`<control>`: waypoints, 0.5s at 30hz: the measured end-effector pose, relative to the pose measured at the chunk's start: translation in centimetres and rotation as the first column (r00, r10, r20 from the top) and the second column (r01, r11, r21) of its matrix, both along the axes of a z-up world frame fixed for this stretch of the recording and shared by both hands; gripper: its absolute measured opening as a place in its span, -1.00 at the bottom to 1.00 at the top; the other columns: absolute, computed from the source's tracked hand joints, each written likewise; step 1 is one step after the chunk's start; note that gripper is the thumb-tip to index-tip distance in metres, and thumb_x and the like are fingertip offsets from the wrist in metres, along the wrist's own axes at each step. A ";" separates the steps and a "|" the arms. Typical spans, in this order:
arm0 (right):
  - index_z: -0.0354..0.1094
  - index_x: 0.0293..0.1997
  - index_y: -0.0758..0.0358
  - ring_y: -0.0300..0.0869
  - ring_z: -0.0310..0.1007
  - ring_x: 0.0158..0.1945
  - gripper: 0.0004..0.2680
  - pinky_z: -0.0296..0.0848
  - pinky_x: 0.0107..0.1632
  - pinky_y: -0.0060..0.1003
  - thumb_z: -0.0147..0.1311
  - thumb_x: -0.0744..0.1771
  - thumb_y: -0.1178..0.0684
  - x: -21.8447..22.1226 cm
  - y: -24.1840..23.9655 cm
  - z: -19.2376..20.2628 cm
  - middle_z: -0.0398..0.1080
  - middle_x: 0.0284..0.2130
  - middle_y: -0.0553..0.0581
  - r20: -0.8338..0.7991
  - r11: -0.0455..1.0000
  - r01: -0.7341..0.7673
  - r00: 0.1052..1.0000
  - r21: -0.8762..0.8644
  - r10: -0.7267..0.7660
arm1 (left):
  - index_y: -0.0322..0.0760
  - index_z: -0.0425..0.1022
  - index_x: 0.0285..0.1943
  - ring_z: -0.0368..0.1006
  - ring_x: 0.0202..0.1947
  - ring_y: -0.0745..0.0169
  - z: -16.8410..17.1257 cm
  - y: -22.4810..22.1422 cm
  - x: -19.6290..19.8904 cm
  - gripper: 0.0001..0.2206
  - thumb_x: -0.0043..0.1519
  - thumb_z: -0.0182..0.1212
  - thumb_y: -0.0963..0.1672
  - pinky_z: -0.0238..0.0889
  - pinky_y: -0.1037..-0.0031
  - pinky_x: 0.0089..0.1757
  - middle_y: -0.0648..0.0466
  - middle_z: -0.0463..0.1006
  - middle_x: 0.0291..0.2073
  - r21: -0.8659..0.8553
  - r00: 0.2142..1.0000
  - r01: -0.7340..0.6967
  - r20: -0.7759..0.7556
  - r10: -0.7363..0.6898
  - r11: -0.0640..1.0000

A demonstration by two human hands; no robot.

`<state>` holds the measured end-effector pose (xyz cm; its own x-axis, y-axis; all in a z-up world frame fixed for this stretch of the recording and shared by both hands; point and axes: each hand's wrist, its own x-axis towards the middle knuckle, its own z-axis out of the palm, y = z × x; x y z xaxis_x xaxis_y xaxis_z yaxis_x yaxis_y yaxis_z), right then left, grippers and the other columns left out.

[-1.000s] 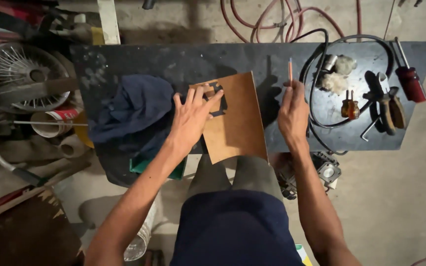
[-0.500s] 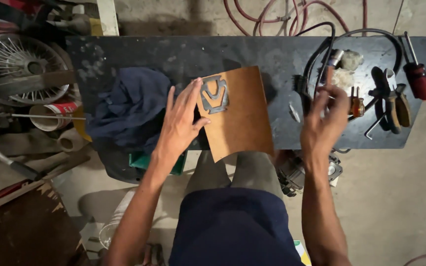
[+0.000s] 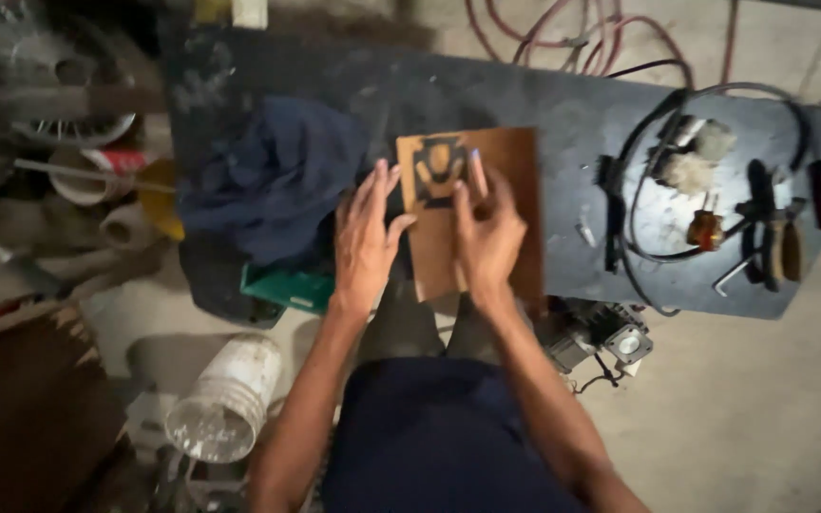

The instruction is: Tracing a metal gasket template onto gasket paper using a pen on a workbench.

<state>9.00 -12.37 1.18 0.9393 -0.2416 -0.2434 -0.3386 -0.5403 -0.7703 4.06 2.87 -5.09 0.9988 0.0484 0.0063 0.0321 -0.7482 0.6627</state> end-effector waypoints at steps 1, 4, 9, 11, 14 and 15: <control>0.38 0.18 0.24 0.30 0.54 -0.07 -0.69 0.46 -0.05 0.15 0.20 0.37 -0.07 -0.1 -0.2 -0.5 0.53 -0.22 0.43 -0.055 0.999 0.000 0.999 -0.045 -0.003 | -0.32 0.00 0.62 0.31 0.38 0.09 0.1 0.1 -0.3 -0.24 0.30 0.36 -0.07 0.16 0.12 0.25 0.09 0.42 0.39 0.046 1.000 0.016 -0.003 -0.016 0.999; 0.41 0.12 0.01 0.08 0.63 -0.25 -0.71 0.48 -0.17 0.00 0.27 0.34 -0.18 0.3 -0.9 -2.3 0.56 -0.45 0.15 -0.116 0.994 -0.001 0.993 -0.107 -0.012 | -0.29 0.01 0.62 0.30 0.40 0.13 -0.5 0.2 0.0 -0.27 0.33 0.28 0.00 0.17 0.11 0.25 0.13 0.38 0.43 0.118 0.999 0.044 0.015 -0.046 0.992; 0.44 0.03 -0.13 -0.01 0.64 -0.27 -0.74 0.50 -0.18 -0.06 0.32 0.30 -0.21 0.0 -1.0 -4.3 0.56 -0.51 0.00 -0.126 0.985 0.007 0.992 -0.172 -0.029 | -0.31 0.11 0.58 0.35 0.37 0.14 -1.7 0.6 -0.3 -0.29 0.32 0.29 0.03 0.19 0.15 0.25 0.13 0.44 0.38 0.146 0.997 0.030 0.069 -0.041 0.989; 0.44 -0.02 -0.16 -0.03 0.63 -0.30 -0.75 0.50 -0.20 -0.09 0.33 0.30 -0.25 -0.1 -1.1 -5.2 0.55 -0.53 -0.07 -0.104 0.976 0.014 0.994 -0.219 -0.038 | -0.27 0.11 0.59 0.34 0.37 0.17 -2.4 0.6 -0.4 -0.29 0.31 0.28 0.05 0.20 0.15 0.24 0.16 0.41 0.40 0.124 0.997 0.021 0.077 -0.031 0.992; 0.45 -0.06 -0.17 -0.07 0.63 -0.30 -0.78 0.50 -0.22 -0.13 0.32 0.30 -0.26 -0.1 -0.8 -5.2 0.56 -0.52 -0.10 -0.099 0.971 0.014 0.994 -0.239 -0.039 | -0.24 0.13 0.59 0.36 0.36 0.19 -2.3 0.3 -0.4 -0.27 0.29 0.31 0.06 0.21 0.17 0.24 0.17 0.40 0.41 0.123 0.997 -0.012 0.080 0.002 0.992; 0.45 -0.06 -0.17 -0.07 0.63 -0.30 -0.78 0.50 -0.22 -0.13 0.32 0.30 -0.26 -0.2 -0.9 -5.2 0.56 -0.52 -0.10 -0.101 0.970 0.012 0.994 -0.242 -0.038 | -0.24 0.13 0.59 0.36 0.36 0.19 -2.3 0.4 -0.5 -0.27 0.29 0.31 0.06 0.21 0.17 0.24 0.17 0.40 0.41 0.120 0.997 -0.013 0.078 0.004 0.993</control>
